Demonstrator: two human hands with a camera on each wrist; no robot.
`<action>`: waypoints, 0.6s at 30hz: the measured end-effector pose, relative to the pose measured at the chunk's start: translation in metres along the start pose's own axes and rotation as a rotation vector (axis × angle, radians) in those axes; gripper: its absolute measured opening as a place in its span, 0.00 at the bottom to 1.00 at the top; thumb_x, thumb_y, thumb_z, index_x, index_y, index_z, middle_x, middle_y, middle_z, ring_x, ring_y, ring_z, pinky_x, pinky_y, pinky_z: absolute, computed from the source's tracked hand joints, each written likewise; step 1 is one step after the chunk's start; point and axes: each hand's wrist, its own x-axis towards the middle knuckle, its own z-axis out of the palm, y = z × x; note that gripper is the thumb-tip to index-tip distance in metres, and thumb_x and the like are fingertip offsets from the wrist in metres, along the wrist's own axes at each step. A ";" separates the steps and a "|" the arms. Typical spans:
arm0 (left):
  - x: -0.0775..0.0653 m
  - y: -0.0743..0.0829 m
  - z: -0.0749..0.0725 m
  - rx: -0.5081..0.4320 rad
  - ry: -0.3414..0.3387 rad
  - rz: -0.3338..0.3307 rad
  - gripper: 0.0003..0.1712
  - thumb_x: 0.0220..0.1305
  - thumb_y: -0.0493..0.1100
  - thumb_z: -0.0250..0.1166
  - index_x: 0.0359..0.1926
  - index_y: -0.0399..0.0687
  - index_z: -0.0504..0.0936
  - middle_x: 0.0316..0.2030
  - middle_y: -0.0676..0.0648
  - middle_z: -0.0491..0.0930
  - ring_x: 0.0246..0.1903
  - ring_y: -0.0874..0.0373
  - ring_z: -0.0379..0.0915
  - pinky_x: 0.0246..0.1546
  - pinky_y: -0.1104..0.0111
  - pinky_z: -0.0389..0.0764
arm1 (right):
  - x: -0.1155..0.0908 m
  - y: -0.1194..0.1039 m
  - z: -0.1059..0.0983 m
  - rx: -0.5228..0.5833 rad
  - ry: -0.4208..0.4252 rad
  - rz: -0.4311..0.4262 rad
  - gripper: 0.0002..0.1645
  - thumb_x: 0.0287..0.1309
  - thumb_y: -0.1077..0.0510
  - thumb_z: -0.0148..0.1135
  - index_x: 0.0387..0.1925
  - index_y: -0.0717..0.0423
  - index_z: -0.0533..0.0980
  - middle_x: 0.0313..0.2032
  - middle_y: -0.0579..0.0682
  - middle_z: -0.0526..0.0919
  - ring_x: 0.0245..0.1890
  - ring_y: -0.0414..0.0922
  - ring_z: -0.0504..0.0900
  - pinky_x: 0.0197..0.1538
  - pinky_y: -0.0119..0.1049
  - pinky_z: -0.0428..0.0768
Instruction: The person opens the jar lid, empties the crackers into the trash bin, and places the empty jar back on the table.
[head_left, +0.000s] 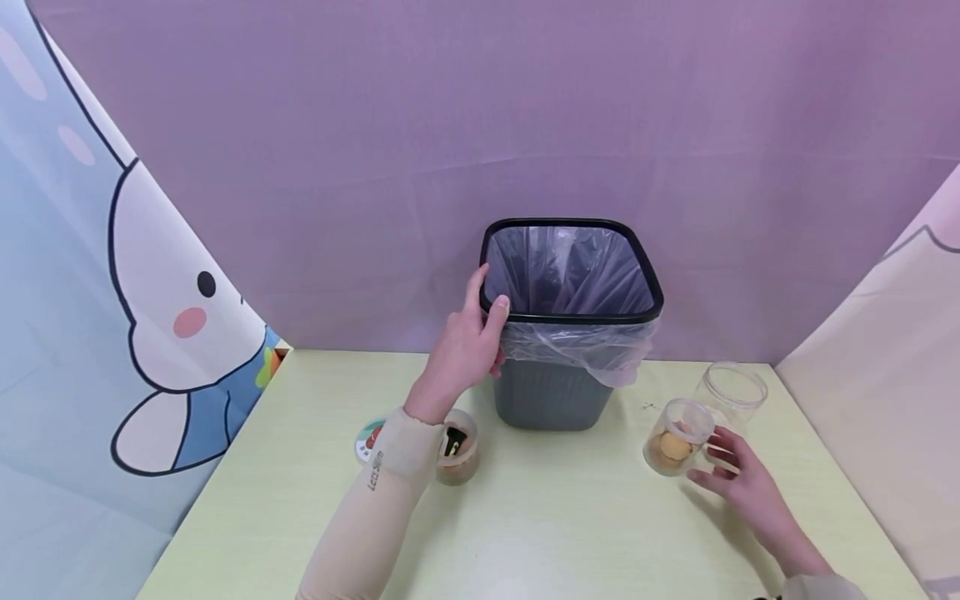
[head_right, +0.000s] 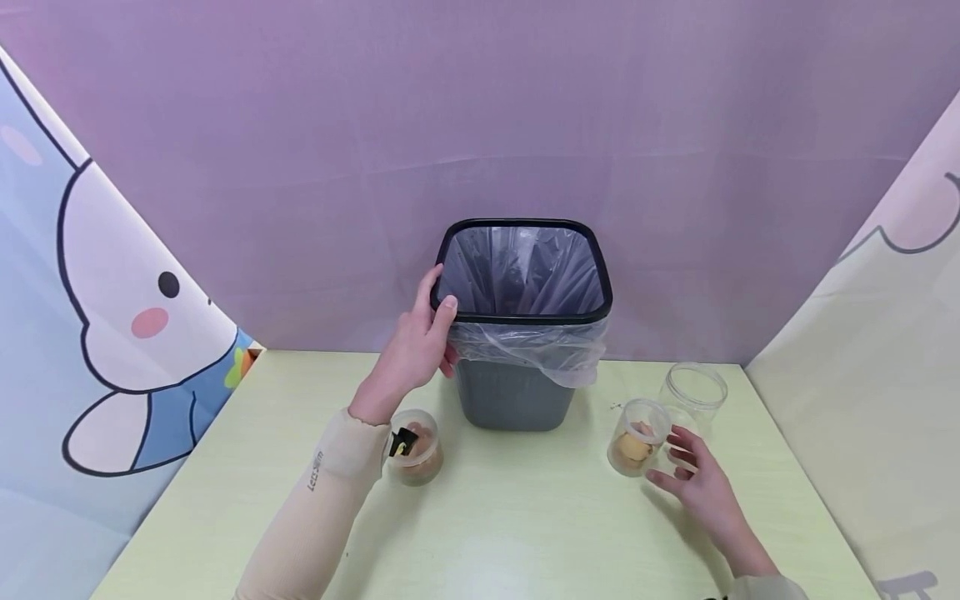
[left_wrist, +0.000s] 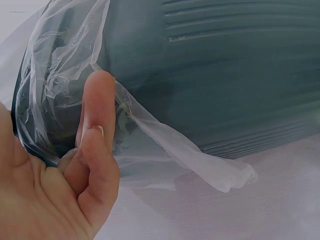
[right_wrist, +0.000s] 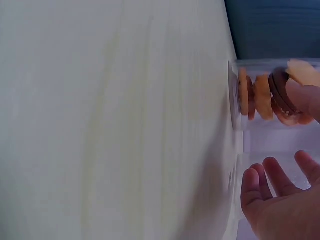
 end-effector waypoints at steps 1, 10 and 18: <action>0.000 0.000 0.000 0.001 0.000 0.000 0.37 0.74 0.69 0.41 0.77 0.76 0.38 0.17 0.45 0.78 0.11 0.51 0.75 0.23 0.59 0.79 | 0.001 -0.001 0.001 0.005 -0.001 0.008 0.50 0.54 0.63 0.74 0.70 0.70 0.55 0.60 0.57 0.69 0.51 0.26 0.69 0.49 0.17 0.72; 0.000 0.000 0.000 0.002 -0.006 0.000 0.40 0.71 0.73 0.39 0.78 0.75 0.38 0.17 0.45 0.78 0.11 0.51 0.76 0.24 0.59 0.79 | 0.010 -0.007 0.011 0.065 0.009 -0.001 0.48 0.53 0.63 0.74 0.69 0.68 0.58 0.58 0.52 0.71 0.50 0.23 0.69 0.50 0.19 0.74; 0.001 -0.001 0.001 0.011 -0.003 0.006 0.40 0.71 0.73 0.39 0.77 0.77 0.37 0.17 0.45 0.78 0.11 0.52 0.76 0.24 0.60 0.79 | 0.013 -0.006 0.019 0.133 0.019 0.006 0.43 0.55 0.63 0.73 0.68 0.67 0.60 0.49 0.30 0.73 0.47 0.24 0.75 0.47 0.22 0.78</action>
